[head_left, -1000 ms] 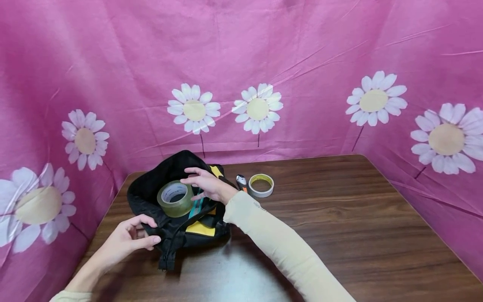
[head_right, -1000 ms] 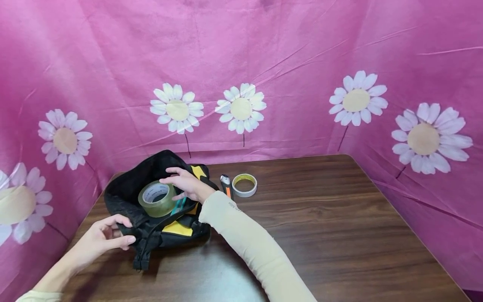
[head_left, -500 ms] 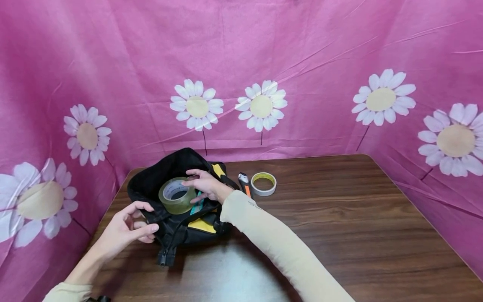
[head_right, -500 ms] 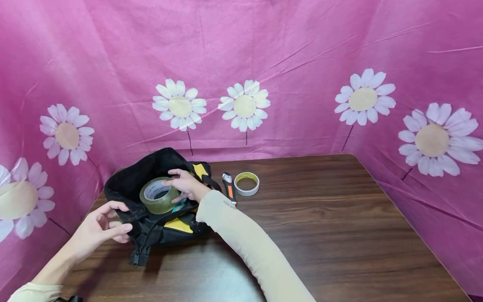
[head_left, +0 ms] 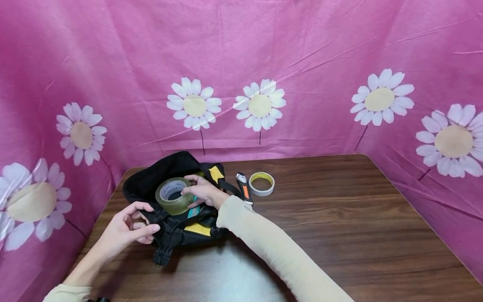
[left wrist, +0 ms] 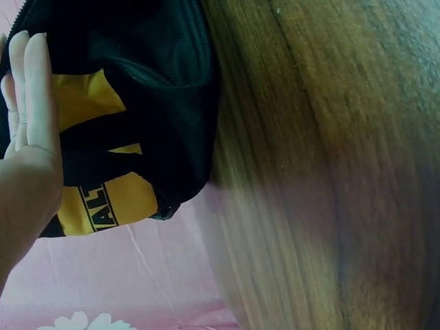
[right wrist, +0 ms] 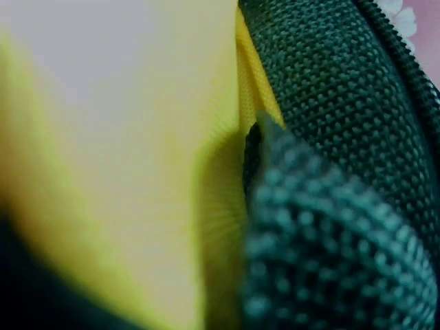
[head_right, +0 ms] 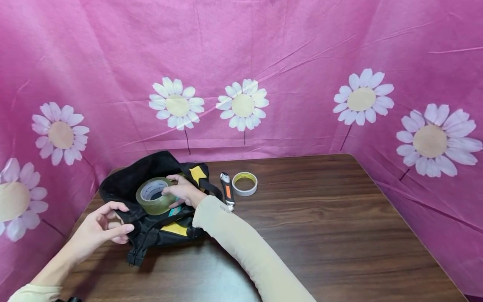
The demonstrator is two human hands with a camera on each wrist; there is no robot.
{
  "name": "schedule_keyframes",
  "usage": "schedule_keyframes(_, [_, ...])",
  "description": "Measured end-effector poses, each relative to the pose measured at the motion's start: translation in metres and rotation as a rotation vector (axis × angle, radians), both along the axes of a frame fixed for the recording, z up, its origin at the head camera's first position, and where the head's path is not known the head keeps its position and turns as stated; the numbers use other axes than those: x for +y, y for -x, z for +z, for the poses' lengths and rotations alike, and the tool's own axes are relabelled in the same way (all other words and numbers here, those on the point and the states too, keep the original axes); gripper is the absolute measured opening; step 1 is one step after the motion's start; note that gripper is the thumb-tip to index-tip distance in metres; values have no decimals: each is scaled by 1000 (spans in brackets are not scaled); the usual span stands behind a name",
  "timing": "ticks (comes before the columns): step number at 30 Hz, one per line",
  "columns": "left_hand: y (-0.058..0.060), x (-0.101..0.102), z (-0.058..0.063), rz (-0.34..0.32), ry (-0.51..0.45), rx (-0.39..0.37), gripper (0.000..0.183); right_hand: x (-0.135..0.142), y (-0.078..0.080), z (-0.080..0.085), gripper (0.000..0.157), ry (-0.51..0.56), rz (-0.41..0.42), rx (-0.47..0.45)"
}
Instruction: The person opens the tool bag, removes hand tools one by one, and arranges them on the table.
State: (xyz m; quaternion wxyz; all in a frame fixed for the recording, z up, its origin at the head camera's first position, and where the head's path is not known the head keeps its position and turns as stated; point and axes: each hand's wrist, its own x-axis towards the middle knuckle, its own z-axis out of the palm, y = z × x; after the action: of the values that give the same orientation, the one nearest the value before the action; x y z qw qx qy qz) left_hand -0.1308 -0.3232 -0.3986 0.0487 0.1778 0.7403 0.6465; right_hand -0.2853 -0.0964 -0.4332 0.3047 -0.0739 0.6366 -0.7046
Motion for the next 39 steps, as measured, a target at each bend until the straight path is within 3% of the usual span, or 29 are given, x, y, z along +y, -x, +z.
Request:
schedule_keyframes(8, [2, 1, -2, -32, -33, 10, 40, 2, -2, 2, 60, 22, 10, -3])
schedule_keyframes(20, [2, 0, -6, -16, -33, 53, 40, 0, -1, -6, 56, 84, 57, -15])
schedule_keyframes(39, [-4, -6, -19, -25, -94, 30, 44, 10, 1, -9, 56, 101, 59, -14])
